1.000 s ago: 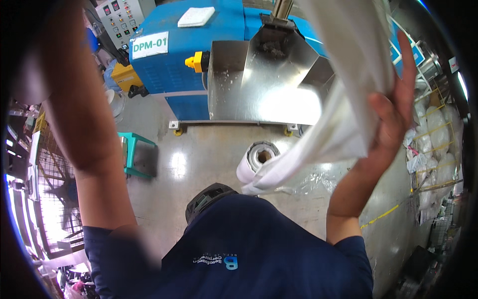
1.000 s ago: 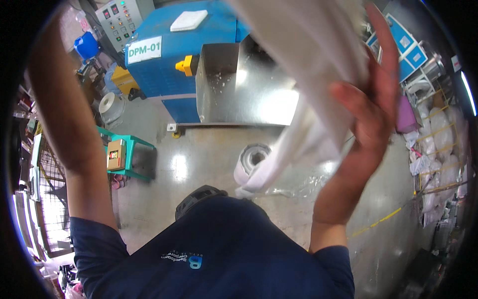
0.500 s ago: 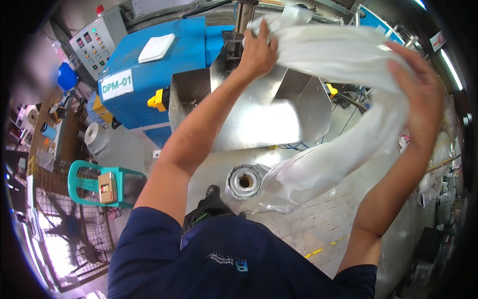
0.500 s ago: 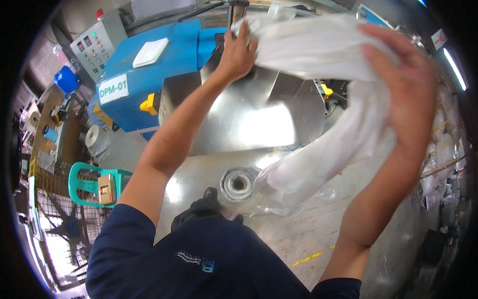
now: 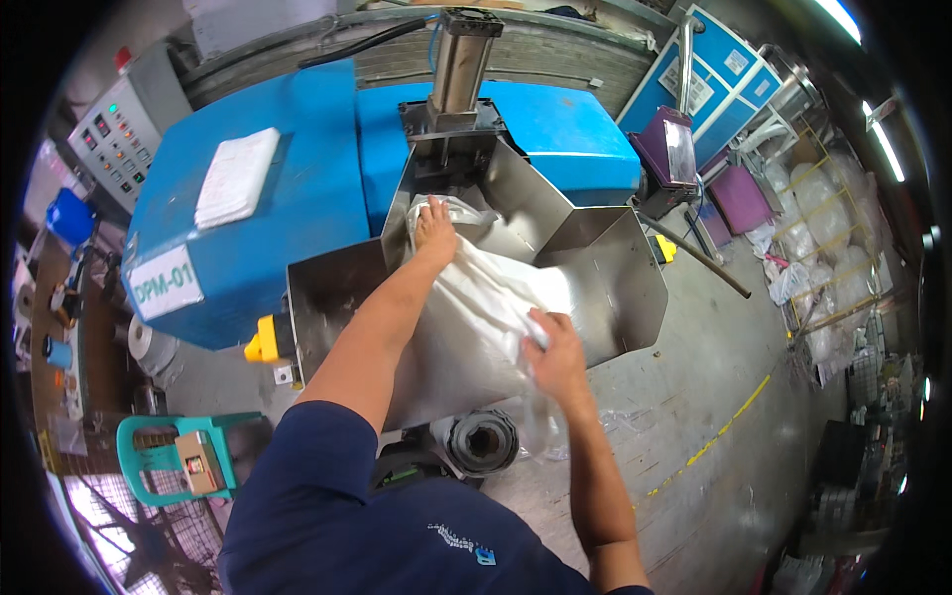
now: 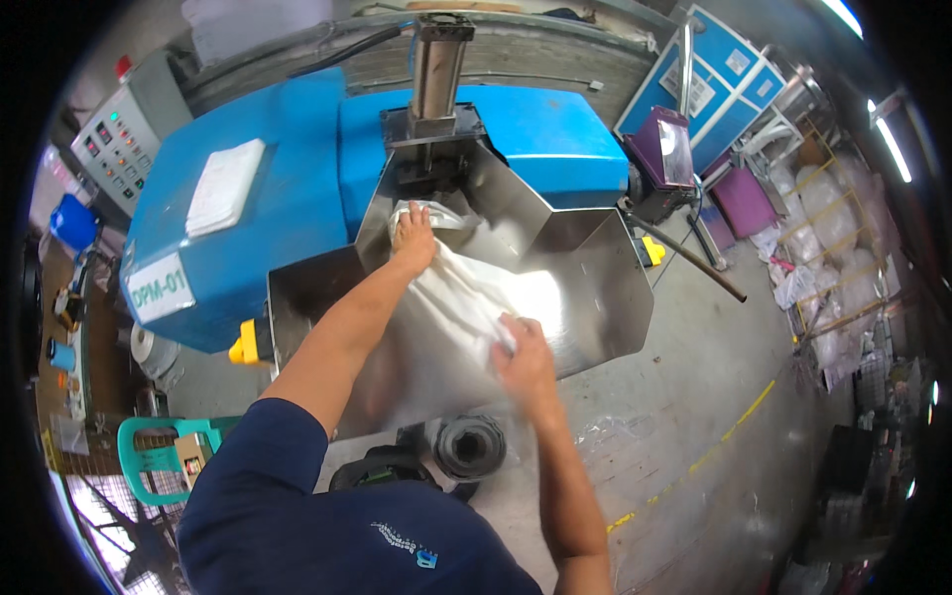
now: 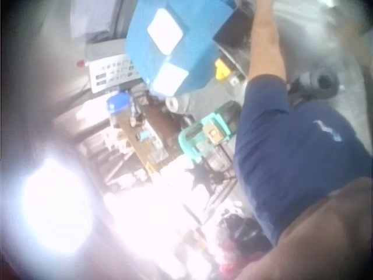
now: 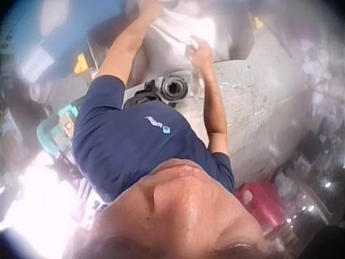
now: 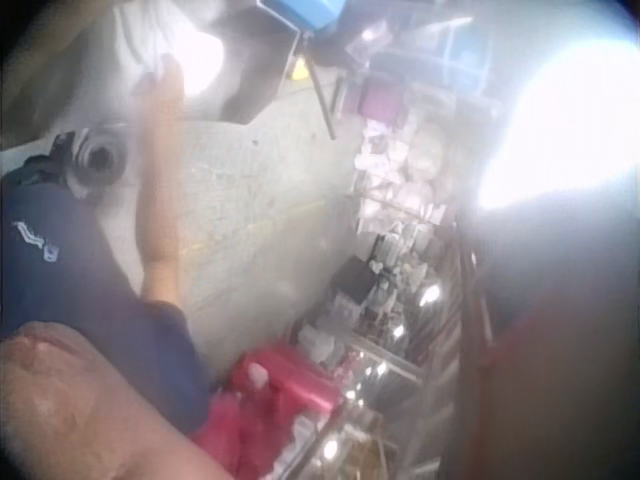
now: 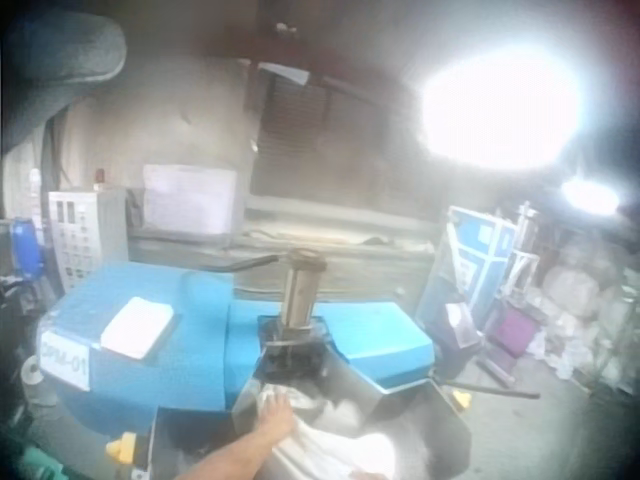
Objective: The person loads a white plastic sheet into a blue industrial machine, then walks to a pile of bags to retrieve a roll of white plastic. They unroll the plastic, feed it into the machine, and later pick up a blue tube from the floor to connect it to the machine's side.
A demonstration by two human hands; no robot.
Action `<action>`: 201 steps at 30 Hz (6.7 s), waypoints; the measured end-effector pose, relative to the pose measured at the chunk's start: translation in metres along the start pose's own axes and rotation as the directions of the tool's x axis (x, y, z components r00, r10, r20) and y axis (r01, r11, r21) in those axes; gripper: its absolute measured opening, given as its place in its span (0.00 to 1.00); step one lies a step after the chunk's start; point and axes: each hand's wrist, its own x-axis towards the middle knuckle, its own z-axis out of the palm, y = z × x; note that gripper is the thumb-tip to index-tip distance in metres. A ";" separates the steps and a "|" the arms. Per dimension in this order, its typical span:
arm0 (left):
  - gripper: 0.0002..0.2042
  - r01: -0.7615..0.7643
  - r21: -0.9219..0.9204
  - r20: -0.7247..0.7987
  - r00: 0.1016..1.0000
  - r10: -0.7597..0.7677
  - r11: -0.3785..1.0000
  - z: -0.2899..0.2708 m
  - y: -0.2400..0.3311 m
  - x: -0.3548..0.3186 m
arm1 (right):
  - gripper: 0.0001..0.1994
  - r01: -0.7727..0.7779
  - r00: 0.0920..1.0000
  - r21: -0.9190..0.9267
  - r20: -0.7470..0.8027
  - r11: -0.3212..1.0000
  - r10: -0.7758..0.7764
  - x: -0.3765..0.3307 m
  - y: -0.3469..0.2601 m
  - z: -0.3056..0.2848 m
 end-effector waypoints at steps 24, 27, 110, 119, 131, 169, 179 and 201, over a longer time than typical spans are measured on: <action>0.33 0.201 -0.488 -0.001 0.973 -0.231 0.850 -0.005 0.046 0.057 | 0.30 -0.298 0.940 -0.447 0.016 0.843 0.341 -0.045 0.067 0.166; 0.40 0.288 -0.441 0.119 0.958 -0.263 0.850 -0.001 0.041 0.048 | 0.30 -0.266 0.954 -0.470 -0.003 0.842 0.300 -0.042 0.070 0.168; 0.58 0.240 -0.464 0.181 0.968 -0.174 0.853 -0.017 0.031 0.089 | 0.06 -0.369 0.829 0.126 -0.403 0.921 0.388 -0.098 0.062 0.097; 0.26 0.355 -0.311 0.435 0.878 -0.200 0.882 0.104 -0.014 0.170 | 0.04 -0.344 0.835 0.129 -0.411 0.930 0.366 -0.065 0.062 0.110; 0.47 0.650 -0.705 0.541 0.751 -0.378 0.283 0.022 0.053 0.011 | 0.12 -0.212 0.861 0.133 -0.443 0.968 0.249 0.014 0.017 0.082; 0.48 0.309 -0.579 0.383 0.920 -0.082 0.755 -0.028 0.068 -0.086 | 0.18 0.251 0.962 -0.156 -0.066 0.955 -0.264 0.225 -0.206 -0.008; 0.46 0.171 -0.481 0.292 0.956 -0.027 0.860 -0.038 0.085 -0.087 | 0.23 0.486 0.847 -0.449 0.031 0.750 -0.530 0.317 -0.003 0.127; 0.34 0.234 -0.576 0.130 0.972 -0.195 0.783 -0.010 0.094 -0.078 | 0.16 0.119 0.960 -0.404 -0.188 0.907 -0.209 0.153 0.003 -0.009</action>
